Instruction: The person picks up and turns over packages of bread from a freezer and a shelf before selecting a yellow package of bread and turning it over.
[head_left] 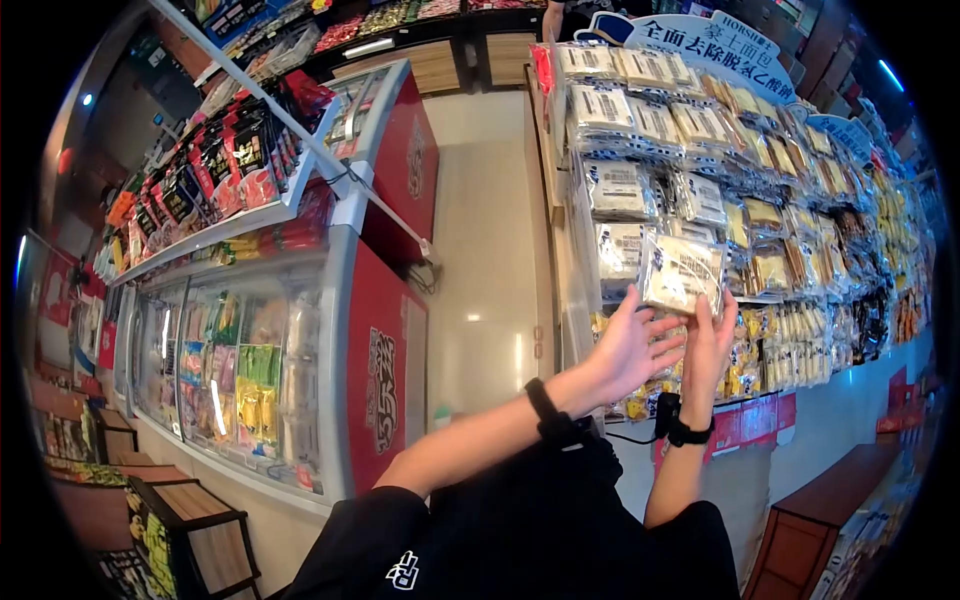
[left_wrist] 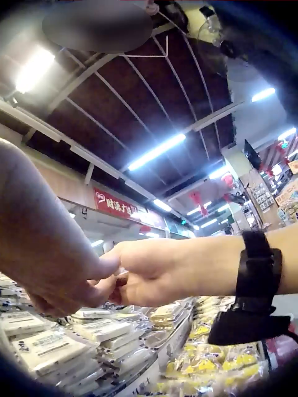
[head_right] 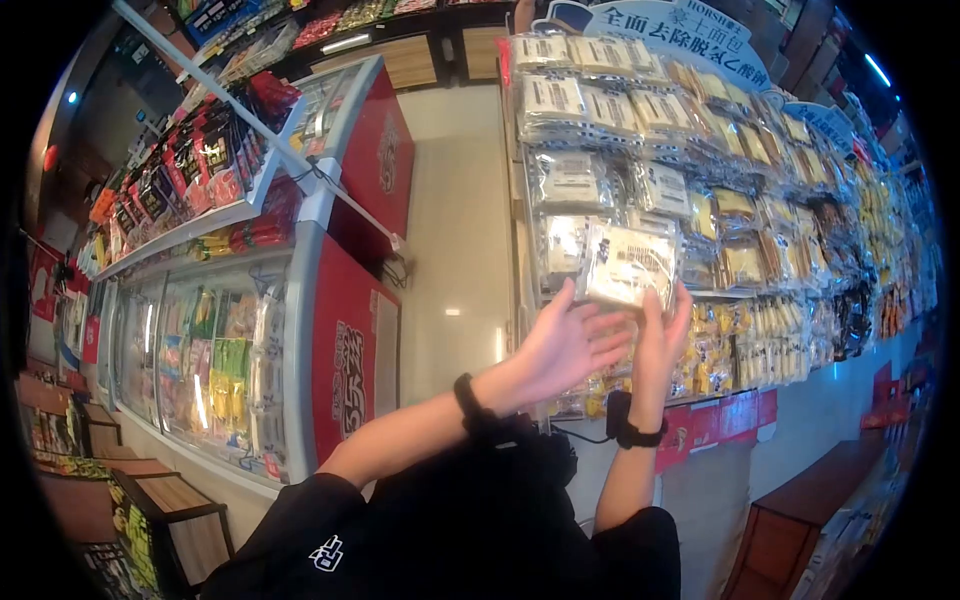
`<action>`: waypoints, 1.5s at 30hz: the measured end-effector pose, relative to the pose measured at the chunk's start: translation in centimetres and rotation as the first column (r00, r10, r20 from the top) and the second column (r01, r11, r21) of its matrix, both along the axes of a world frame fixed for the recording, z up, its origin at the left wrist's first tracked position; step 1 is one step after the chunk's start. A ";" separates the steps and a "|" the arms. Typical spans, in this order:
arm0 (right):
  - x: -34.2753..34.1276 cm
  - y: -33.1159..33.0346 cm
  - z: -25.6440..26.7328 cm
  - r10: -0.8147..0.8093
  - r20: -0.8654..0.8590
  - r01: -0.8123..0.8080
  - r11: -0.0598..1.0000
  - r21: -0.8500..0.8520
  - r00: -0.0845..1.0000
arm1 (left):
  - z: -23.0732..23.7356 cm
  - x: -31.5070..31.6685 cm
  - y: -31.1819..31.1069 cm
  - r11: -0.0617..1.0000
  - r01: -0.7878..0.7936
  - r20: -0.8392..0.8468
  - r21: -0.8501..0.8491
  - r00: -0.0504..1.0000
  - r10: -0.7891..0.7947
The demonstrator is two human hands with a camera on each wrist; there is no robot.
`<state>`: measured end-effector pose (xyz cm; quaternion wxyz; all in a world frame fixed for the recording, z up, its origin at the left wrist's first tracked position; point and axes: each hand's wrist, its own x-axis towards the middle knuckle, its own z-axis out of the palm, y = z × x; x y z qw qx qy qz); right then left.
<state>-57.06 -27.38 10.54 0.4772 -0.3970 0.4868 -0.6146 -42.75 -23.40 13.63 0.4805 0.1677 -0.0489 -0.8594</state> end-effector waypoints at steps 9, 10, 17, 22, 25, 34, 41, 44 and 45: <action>-4.4 -4.5 -4.6 -0.124 0.071 0.118 0.990 0.076 0.990 | -1.4 -4.1 -3.7 0.998 0.062 0.113 0.015 0.992 -0.063; -5.1 -4.7 -5.0 -0.190 0.125 0.178 0.979 0.099 0.974 | -1.1 -4.4 -3.5 0.993 0.083 0.155 0.085 0.983 -0.096; -7.5 -8.7 -6.7 -0.028 0.247 0.005 0.996 0.094 0.969 | -1.7 -8.1 -5.7 0.979 -0.013 0.170 0.205 0.985 -0.023; -5.8 -10.6 -8.1 -0.100 -0.011 0.100 0.990 0.099 0.995 | -3.6 -8.9 -10.0 0.919 -0.284 0.218 0.272 0.949 0.228; -4.9 -10.7 -7.8 -0.173 -0.098 0.183 0.978 0.099 0.980 | -6.3 -9.1 -11.6 0.921 -0.280 0.221 0.273 0.949 0.223; -5.6 -10.5 -7.7 -0.300 -0.460 0.229 0.952 -0.205 0.836 | -6.9 -9.6 -11.8 0.965 -0.237 0.053 0.114 0.971 0.232; -7.9 -13.3 -5.5 -0.362 -0.711 0.133 0.924 -0.358 0.602 | -8.0 -9.0 -12.0 0.960 -0.238 -0.034 0.146 0.969 0.245; -5.7 -14.4 -6.4 -0.304 -0.740 0.033 0.933 -0.357 0.600 | -8.5 -8.9 -12.4 0.971 -0.205 -0.049 0.124 0.976 0.212; -4.9 -14.3 -6.6 -0.281 -0.764 0.051 0.949 -0.310 0.580 | -8.4 -8.8 -12.3 0.972 -0.199 -0.035 0.129 0.978 0.205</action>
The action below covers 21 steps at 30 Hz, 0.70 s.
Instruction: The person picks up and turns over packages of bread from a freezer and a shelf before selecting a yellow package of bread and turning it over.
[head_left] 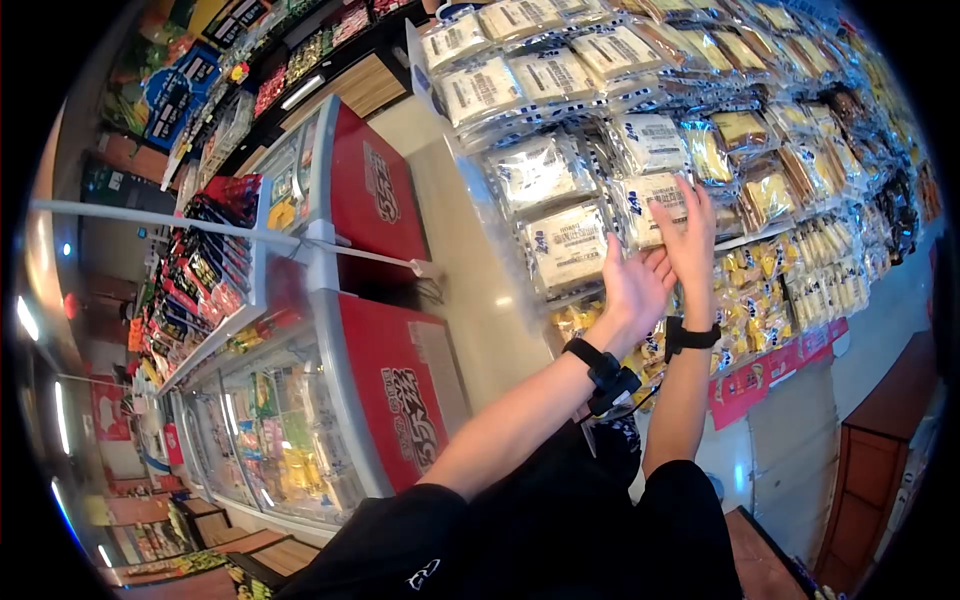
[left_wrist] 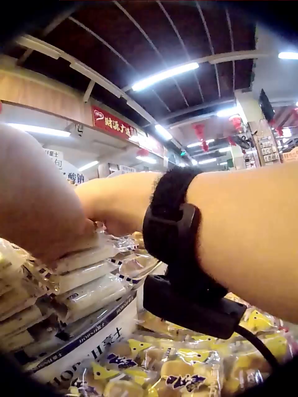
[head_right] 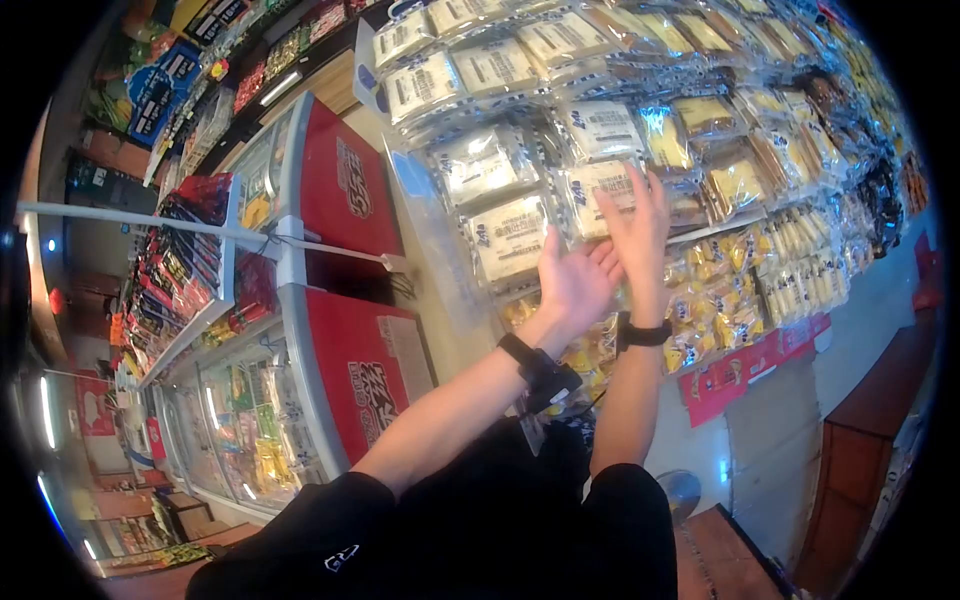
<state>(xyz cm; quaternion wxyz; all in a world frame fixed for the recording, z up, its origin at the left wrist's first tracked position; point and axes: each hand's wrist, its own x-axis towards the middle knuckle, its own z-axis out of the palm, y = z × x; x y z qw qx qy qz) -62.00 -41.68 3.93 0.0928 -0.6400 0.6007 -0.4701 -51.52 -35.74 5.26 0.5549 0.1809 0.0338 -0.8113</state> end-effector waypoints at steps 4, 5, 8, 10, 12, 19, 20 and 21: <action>0.4 0.5 -0.2 -0.028 0.045 0.025 0.998 0.061 0.999 | 0.6 0.3 0.3 0.998 0.056 0.101 -0.022 0.993 -0.053; 0.1 0.9 -0.1 -0.019 0.066 0.016 0.999 0.039 0.998 | 0.8 0.2 0.3 0.994 0.097 0.144 -0.048 0.986 -0.090; -1.7 3.1 0.9 -0.019 0.054 0.019 1.000 -0.004 0.998 | 0.5 0.1 0.4 0.994 0.106 0.229 -0.015 0.968 -0.099; -3.3 4.9 2.6 -0.015 0.028 0.015 1.000 0.006 0.999 | 0.1 0.3 0.5 0.991 0.129 0.209 -0.046 0.971 -0.117; -5.0 6.4 4.0 -0.007 0.006 0.007 0.999 0.032 1.000 | 0.0 0.7 0.5 0.985 0.132 0.180 -0.107 0.977 -0.112; -10.1 7.9 8.4 0.124 -0.135 -0.094 0.973 0.209 0.983 | 0.4 1.1 0.7 0.984 0.158 0.183 -0.088 0.973 -0.140; -10.4 7.4 8.9 0.153 -0.111 -0.124 0.966 0.227 0.982 | 0.4 1.3 0.7 0.986 0.146 0.148 -0.082 0.980 -0.133; -10.6 7.0 9.3 0.182 -0.087 -0.156 0.957 0.244 0.979 | 0.5 1.3 0.8 0.988 0.132 0.113 -0.076 0.986 -0.123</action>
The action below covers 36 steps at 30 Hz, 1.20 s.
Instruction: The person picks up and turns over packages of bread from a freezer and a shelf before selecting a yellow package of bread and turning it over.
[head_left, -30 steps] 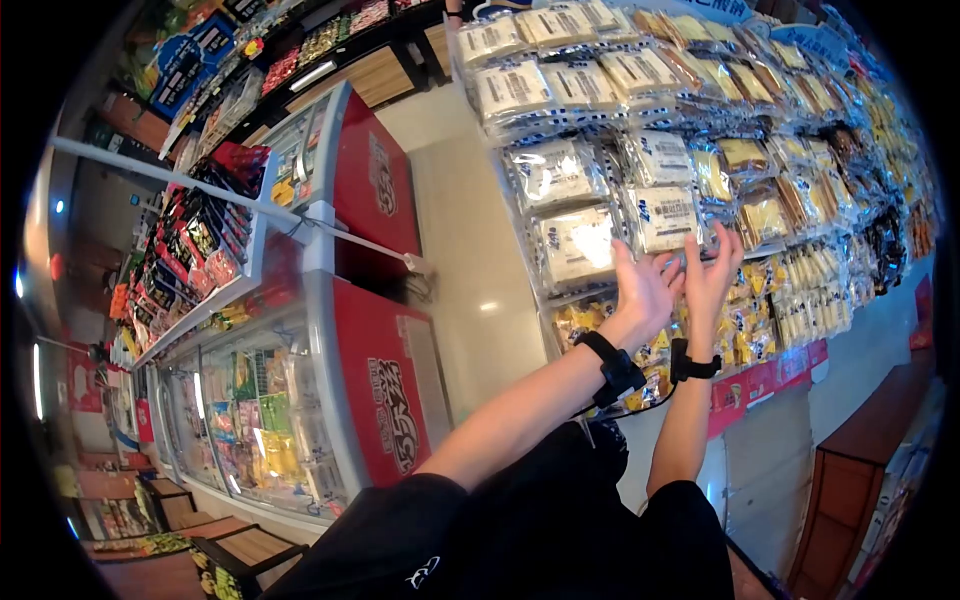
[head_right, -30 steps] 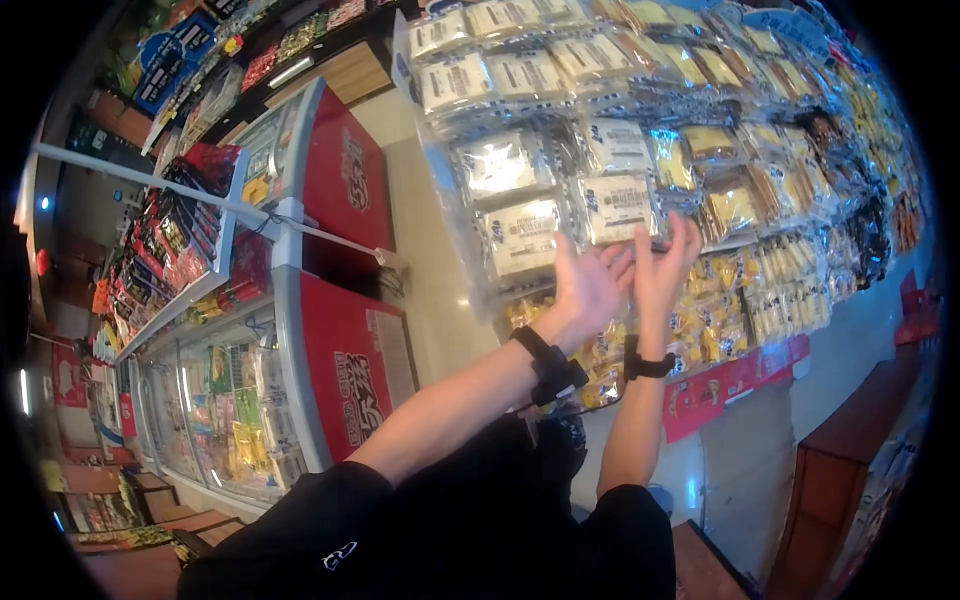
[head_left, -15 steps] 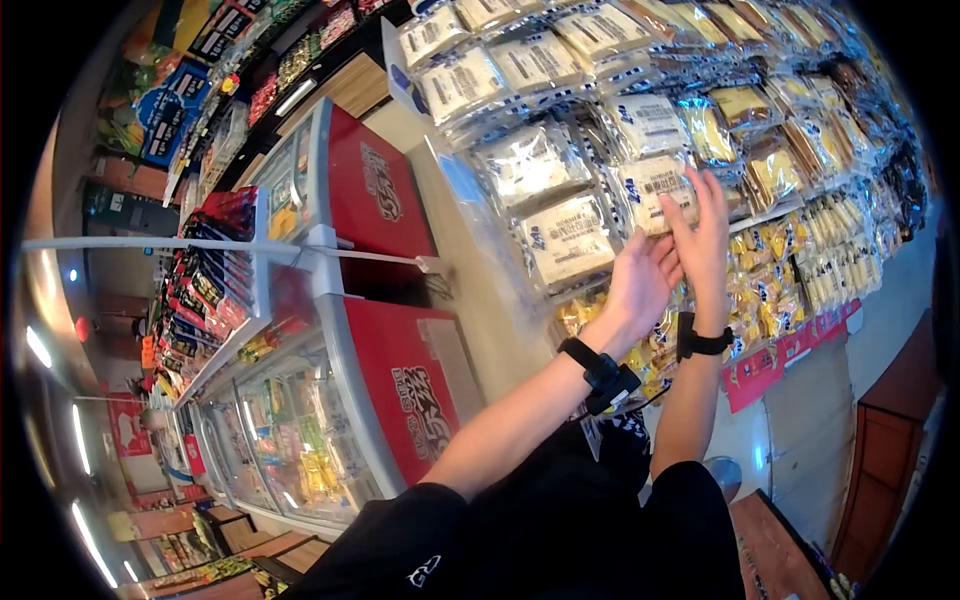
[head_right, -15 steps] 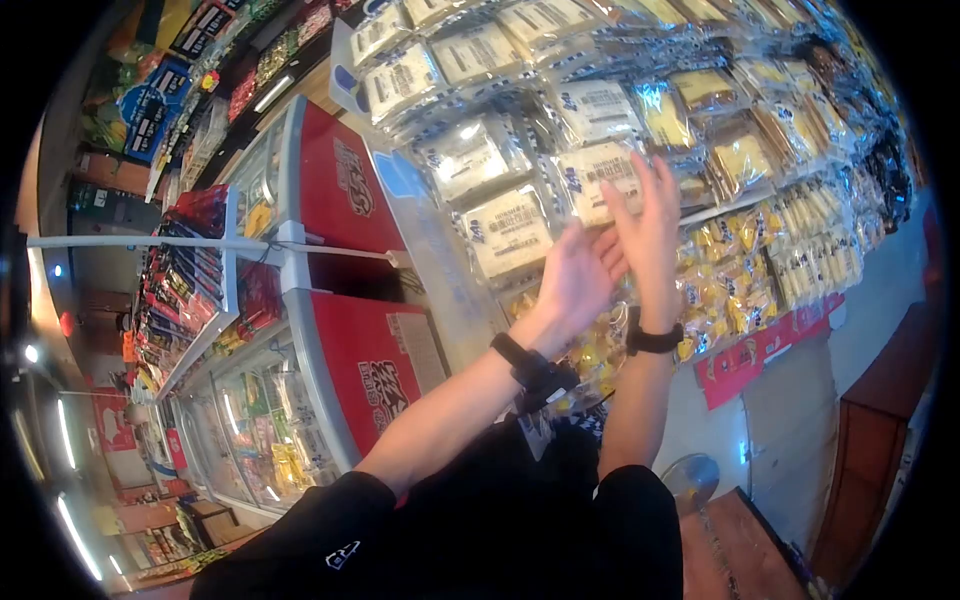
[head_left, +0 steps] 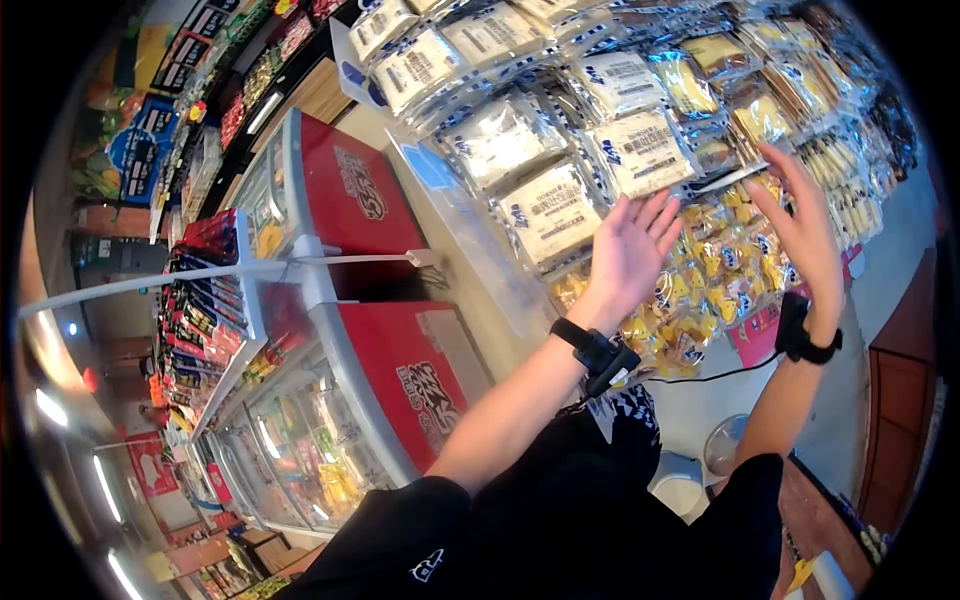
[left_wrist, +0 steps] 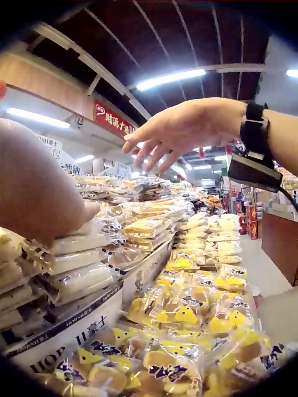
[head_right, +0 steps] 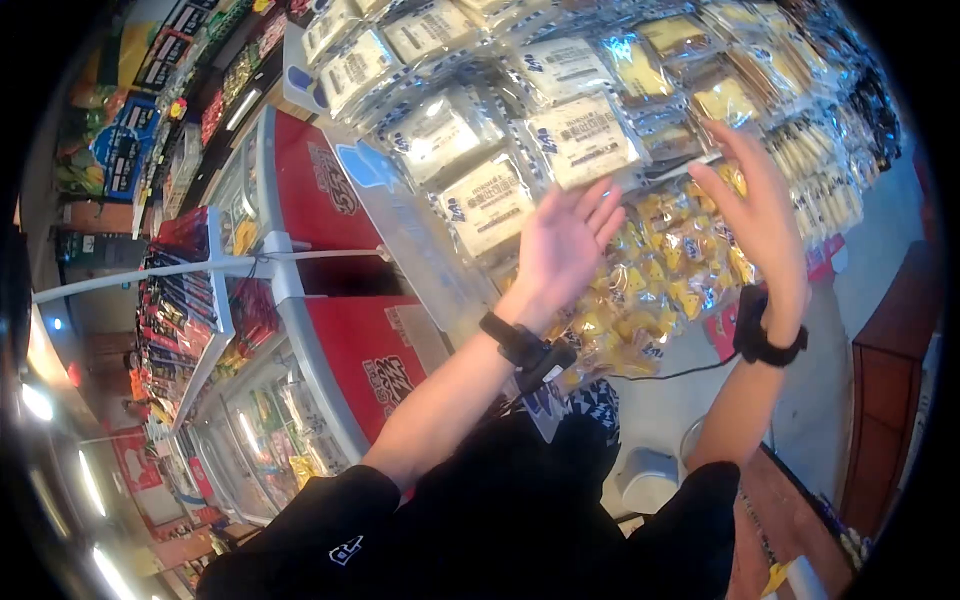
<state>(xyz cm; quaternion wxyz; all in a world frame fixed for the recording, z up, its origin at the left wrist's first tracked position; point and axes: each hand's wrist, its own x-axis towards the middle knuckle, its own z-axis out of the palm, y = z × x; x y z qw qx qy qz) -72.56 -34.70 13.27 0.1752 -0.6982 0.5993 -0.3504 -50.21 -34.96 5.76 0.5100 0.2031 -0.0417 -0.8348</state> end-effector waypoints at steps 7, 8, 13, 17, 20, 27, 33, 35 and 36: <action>2.9 -8.3 -2.3 0.111 0.209 -0.132 0.988 0.086 0.972 | -1.1 0.5 0.0 0.998 0.064 -0.213 -0.018 0.975 -0.067; 3.1 -10.3 -3.9 0.101 0.211 -0.121 0.989 0.083 0.972 | -1.0 0.3 0.2 0.999 0.047 -0.206 0.003 0.978 -0.046; 7.5 -14.5 -8.7 -0.110 0.181 0.094 0.991 0.097 0.977 | -1.2 0.4 0.3 0.998 0.052 -0.244 0.019 0.969 -0.046; 9.1 -15.2 -8.2 -0.210 0.173 0.195 0.976 0.100 0.962 | -1.6 0.6 0.1 0.998 0.062 -0.291 0.012 0.955 -0.055; 9.1 -15.9 -8.5 -0.189 0.353 0.126 0.973 0.193 0.916 | -1.6 0.7 0.2 0.999 0.045 -0.295 -0.028 0.954 -0.051; 12.0 -15.6 -7.4 -0.169 0.077 0.156 0.975 0.156 0.983 | -1.8 0.6 0.2 1.000 0.024 -0.292 -0.012 0.956 -0.027; 12.4 -15.5 -7.1 -0.192 -0.011 0.193 0.976 0.101 0.981 | -1.8 0.4 -0.1 0.994 0.021 -0.289 -0.109 0.956 -0.051; 12.9 -14.3 -8.1 -0.307 -0.178 0.219 0.893 -0.393 0.935 | -2.0 0.5 -0.1 0.998 0.043 -0.254 -0.054 0.966 -0.055; 13.4 -14.0 -7.7 -0.306 -0.176 0.219 0.895 -0.389 0.936 | -2.6 0.6 -0.3 0.998 0.042 -0.251 -0.049 0.967 -0.053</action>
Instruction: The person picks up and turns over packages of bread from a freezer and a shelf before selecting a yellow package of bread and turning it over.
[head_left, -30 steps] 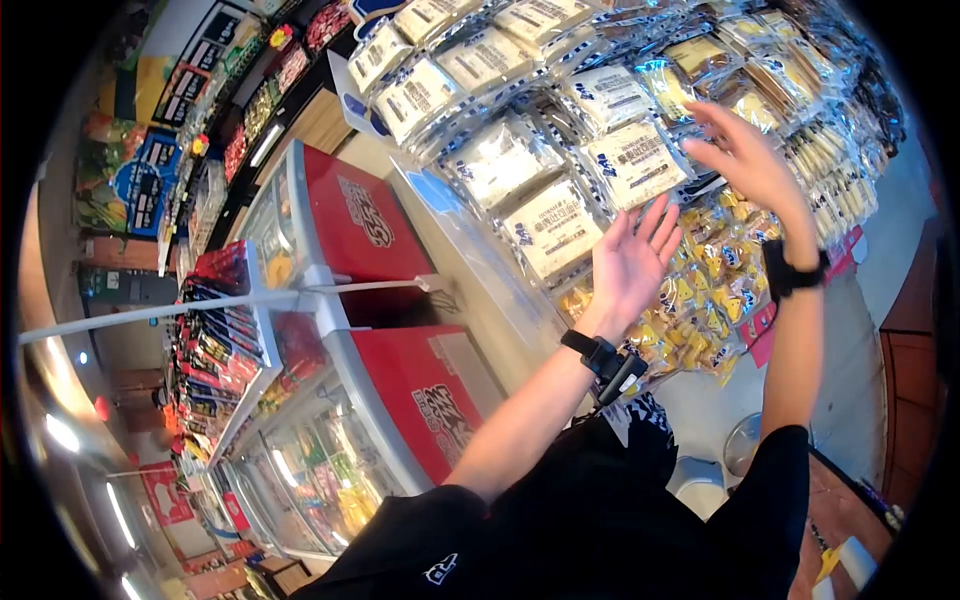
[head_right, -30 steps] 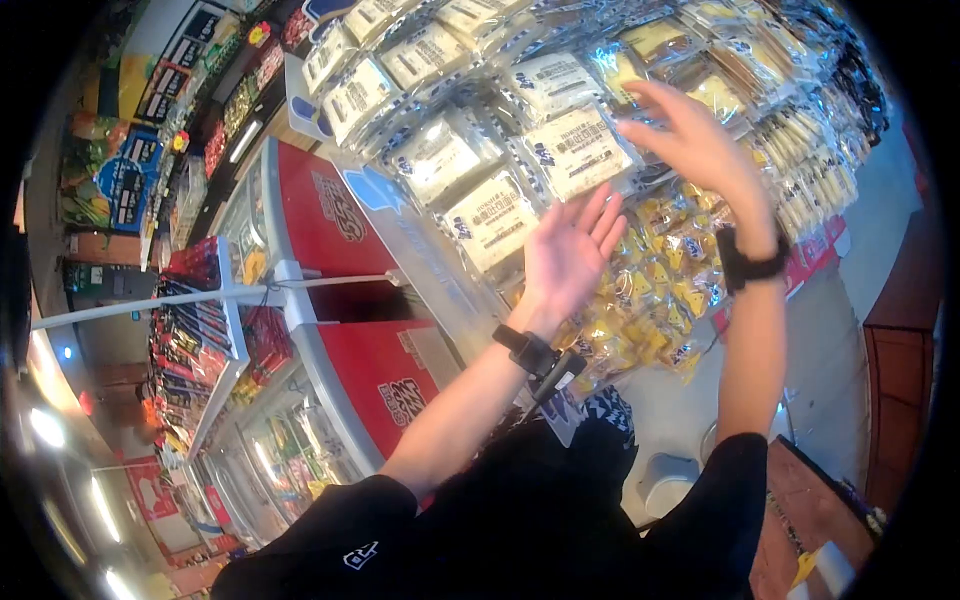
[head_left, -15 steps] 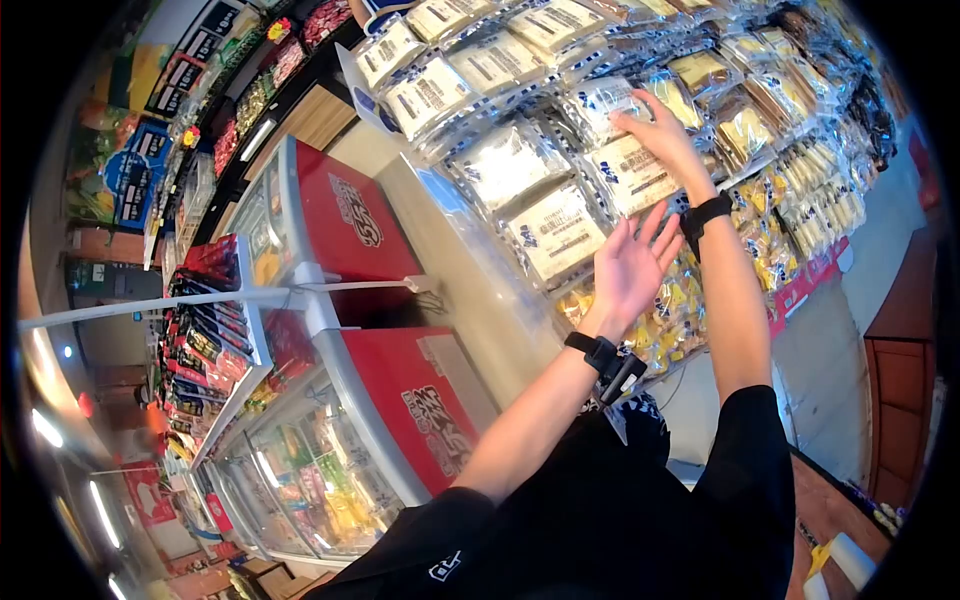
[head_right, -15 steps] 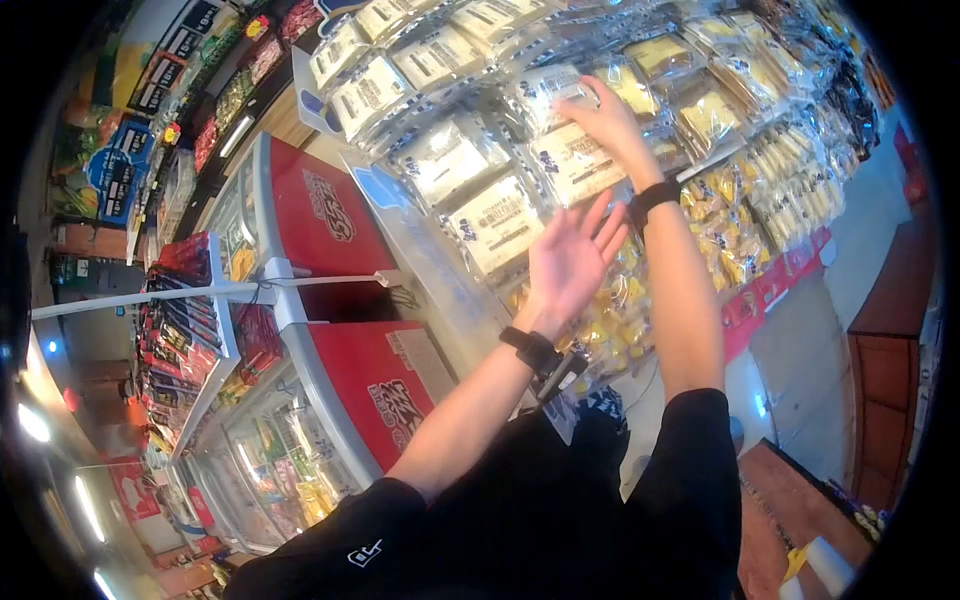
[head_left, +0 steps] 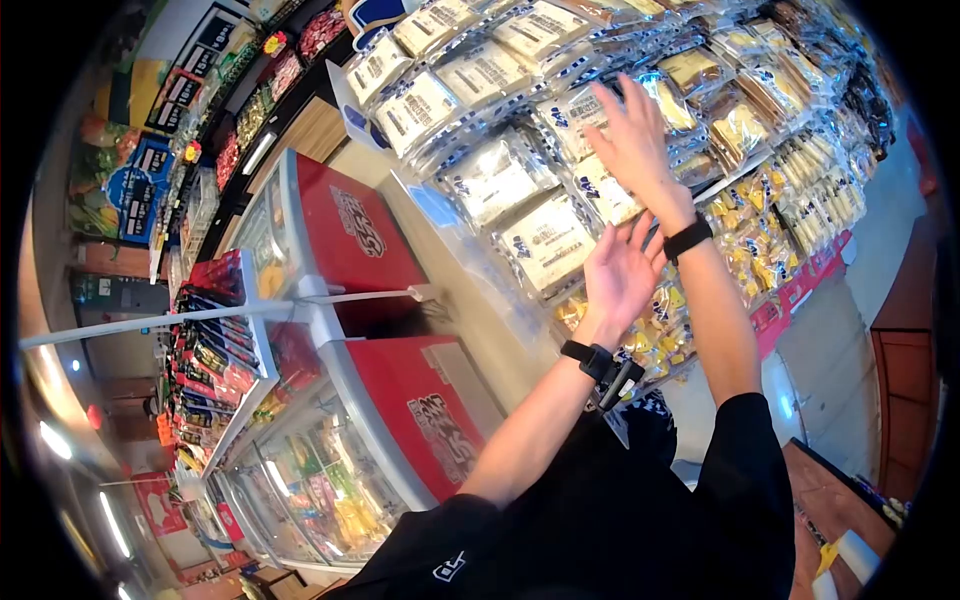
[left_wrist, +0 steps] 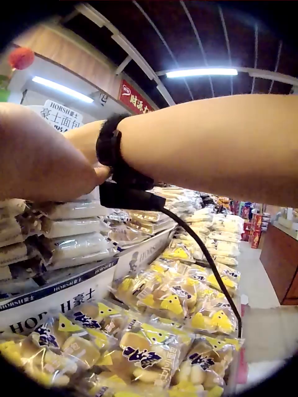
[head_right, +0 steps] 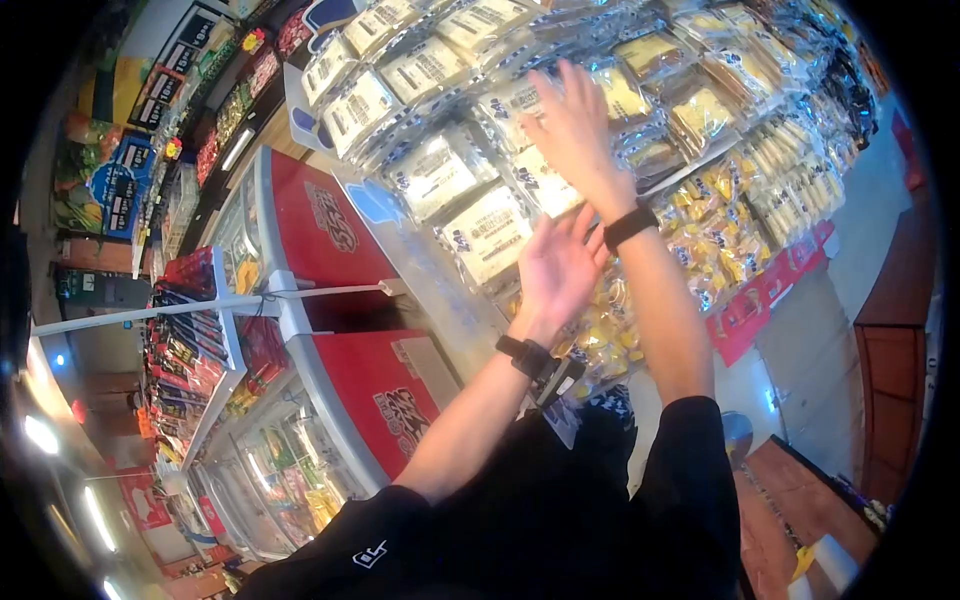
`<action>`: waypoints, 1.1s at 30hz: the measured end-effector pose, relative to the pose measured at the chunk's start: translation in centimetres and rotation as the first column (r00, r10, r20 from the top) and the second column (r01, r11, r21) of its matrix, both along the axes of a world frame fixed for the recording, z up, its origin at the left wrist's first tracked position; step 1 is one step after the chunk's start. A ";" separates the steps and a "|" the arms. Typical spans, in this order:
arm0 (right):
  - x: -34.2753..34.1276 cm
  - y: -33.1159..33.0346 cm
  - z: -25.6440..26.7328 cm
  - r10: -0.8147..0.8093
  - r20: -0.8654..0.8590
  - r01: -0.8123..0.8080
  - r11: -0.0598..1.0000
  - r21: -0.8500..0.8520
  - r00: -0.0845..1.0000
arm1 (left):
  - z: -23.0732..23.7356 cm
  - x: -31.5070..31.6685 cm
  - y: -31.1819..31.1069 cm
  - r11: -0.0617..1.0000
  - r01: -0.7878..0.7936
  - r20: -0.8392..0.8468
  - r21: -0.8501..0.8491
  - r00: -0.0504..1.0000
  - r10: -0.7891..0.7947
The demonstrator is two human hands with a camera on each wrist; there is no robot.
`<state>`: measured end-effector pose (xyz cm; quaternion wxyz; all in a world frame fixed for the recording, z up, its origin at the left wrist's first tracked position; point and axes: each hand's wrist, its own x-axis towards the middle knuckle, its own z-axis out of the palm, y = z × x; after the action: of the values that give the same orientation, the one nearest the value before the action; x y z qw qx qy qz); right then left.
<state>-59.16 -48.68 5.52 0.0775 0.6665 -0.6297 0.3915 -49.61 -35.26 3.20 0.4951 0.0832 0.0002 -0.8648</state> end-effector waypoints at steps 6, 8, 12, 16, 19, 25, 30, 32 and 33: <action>2.3 0.5 0.1 0.236 -0.167 -0.222 0.970 0.096 0.957 | 0.9 -0.2 -0.1 0.999 -0.007 0.094 0.032 0.996 0.004; 2.3 0.1 0.4 0.253 -0.160 -0.232 0.962 0.142 0.954 | -0.1 0.5 -0.3 0.998 0.046 0.048 -0.051 0.998 -0.043; 2.7 0.2 -0.6 0.210 -0.177 -0.191 0.974 0.120 0.962 | -0.2 0.4 -0.2 0.998 0.027 0.009 -0.056 1.000 -0.027; 3.1 0.3 0.0 0.171 -0.238 -0.163 0.985 0.052 0.956 | 1.2 0.2 -0.2 1.000 0.001 0.106 0.000 0.994 -0.001; 3.4 0.0 0.1 0.218 -0.196 -0.178 0.963 0.204 0.956 | 1.1 0.2 -0.6 1.000 -0.012 0.086 -0.016 0.996 0.013; 3.2 0.1 0.1 0.210 -0.163 -0.176 0.964 0.198 0.964 | 1.2 0.1 -0.5 1.000 -0.018 0.090 -0.022 0.996 0.020; 3.1 -0.1 -0.2 0.208 -0.139 -0.189 0.972 0.139 0.968 | 2.0 0.0 -0.4 0.999 0.008 0.105 -0.049 0.994 -0.003; 2.6 -0.1 -0.2 0.221 -0.130 -0.203 0.969 0.139 0.967 | 2.4 -0.2 -0.7 0.997 0.023 0.094 -0.067 0.995 -0.017; 2.3 0.4 0.5 0.226 -0.082 -0.213 0.967 0.140 0.971 | 2.3 -0.3 -0.9 0.999 0.014 0.062 -0.042 0.998 -0.012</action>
<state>-56.82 -48.25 5.98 0.0205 0.7541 -0.5717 0.3227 -49.86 -36.13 5.48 0.4910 0.0996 -0.0339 -0.8648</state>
